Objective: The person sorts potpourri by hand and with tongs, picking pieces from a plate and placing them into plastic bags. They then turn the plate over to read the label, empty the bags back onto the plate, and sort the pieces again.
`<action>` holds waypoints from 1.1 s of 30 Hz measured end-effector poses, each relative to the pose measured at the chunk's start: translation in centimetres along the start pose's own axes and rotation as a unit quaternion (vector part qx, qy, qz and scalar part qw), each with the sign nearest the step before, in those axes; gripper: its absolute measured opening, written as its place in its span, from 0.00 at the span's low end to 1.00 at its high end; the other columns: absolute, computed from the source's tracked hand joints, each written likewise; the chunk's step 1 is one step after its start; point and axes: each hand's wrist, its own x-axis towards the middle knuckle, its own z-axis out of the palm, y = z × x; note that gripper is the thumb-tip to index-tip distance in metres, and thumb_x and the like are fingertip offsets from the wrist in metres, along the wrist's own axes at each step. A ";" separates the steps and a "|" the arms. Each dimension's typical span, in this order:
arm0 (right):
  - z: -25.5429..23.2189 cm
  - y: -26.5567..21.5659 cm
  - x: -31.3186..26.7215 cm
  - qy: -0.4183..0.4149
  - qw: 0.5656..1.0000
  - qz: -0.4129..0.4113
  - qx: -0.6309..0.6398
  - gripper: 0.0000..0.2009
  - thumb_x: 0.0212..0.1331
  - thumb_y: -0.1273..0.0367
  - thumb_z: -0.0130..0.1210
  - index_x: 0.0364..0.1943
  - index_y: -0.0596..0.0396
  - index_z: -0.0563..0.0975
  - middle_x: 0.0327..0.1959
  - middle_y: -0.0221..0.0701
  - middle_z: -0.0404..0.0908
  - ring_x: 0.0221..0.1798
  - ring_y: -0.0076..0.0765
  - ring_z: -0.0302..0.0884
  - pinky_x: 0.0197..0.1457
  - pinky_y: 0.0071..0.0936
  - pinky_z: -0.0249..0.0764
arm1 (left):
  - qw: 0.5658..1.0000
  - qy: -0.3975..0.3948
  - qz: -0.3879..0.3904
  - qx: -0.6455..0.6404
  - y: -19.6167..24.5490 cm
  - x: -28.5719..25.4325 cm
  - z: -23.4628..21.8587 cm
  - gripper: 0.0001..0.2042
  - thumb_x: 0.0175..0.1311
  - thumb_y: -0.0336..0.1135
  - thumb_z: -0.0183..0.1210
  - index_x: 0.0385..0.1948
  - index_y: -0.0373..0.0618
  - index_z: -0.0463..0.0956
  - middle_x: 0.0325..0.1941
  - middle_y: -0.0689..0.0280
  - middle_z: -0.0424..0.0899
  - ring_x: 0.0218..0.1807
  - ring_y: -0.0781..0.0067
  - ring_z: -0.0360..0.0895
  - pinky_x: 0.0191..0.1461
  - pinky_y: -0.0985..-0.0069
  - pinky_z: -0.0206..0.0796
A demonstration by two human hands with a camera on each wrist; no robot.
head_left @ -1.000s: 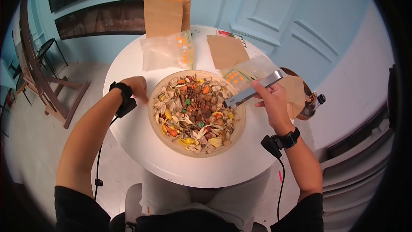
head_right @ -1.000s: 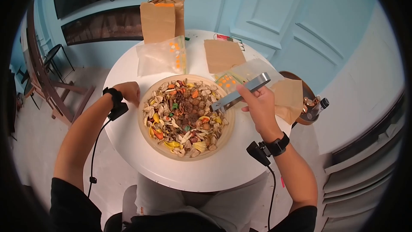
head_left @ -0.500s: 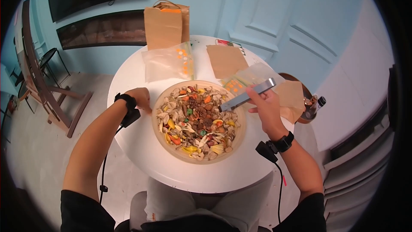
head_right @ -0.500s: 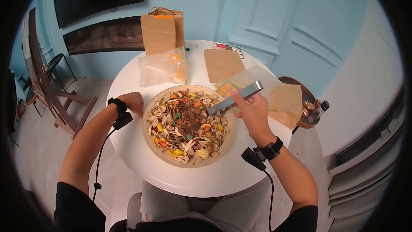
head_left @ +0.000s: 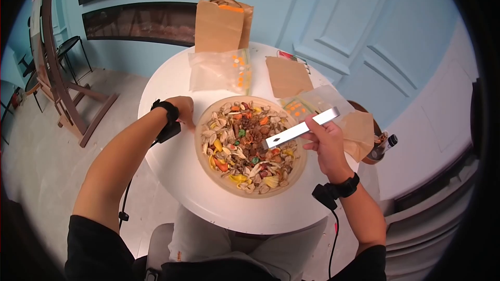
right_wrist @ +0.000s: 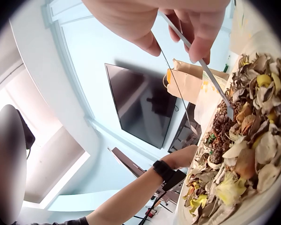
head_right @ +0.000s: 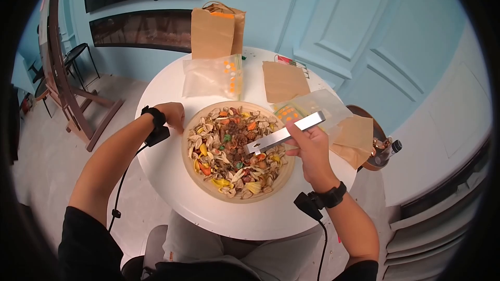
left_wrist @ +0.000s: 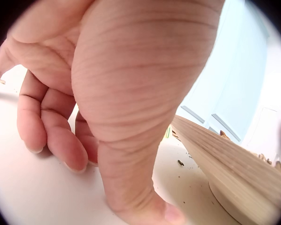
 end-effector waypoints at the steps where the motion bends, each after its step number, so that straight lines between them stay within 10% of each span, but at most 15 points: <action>1: 0.2 -0.1 0.0 -0.005 1.000 0.007 0.000 0.19 0.65 0.57 0.65 0.50 0.56 0.79 0.41 0.28 0.86 0.38 0.20 0.83 0.31 0.17 0.78 | 1.000 0.000 -0.001 -0.003 0.0 -0.1 0.0 0.28 0.29 0.54 0.83 0.22 0.37 0.83 0.22 0.63 0.83 0.24 0.69 0.79 0.30 0.71 0.70; 33: -4.4 1.0 -0.4 -0.166 0.982 0.067 0.057 0.15 0.69 0.61 0.60 0.49 0.57 0.77 0.42 0.34 0.88 0.34 0.22 0.87 0.26 0.16 0.75 | 1.000 0.004 0.001 -0.017 -0.3 -0.6 -0.2 0.23 0.33 0.48 0.83 0.22 0.39 0.84 0.21 0.64 0.83 0.24 0.71 0.79 0.30 0.74 0.70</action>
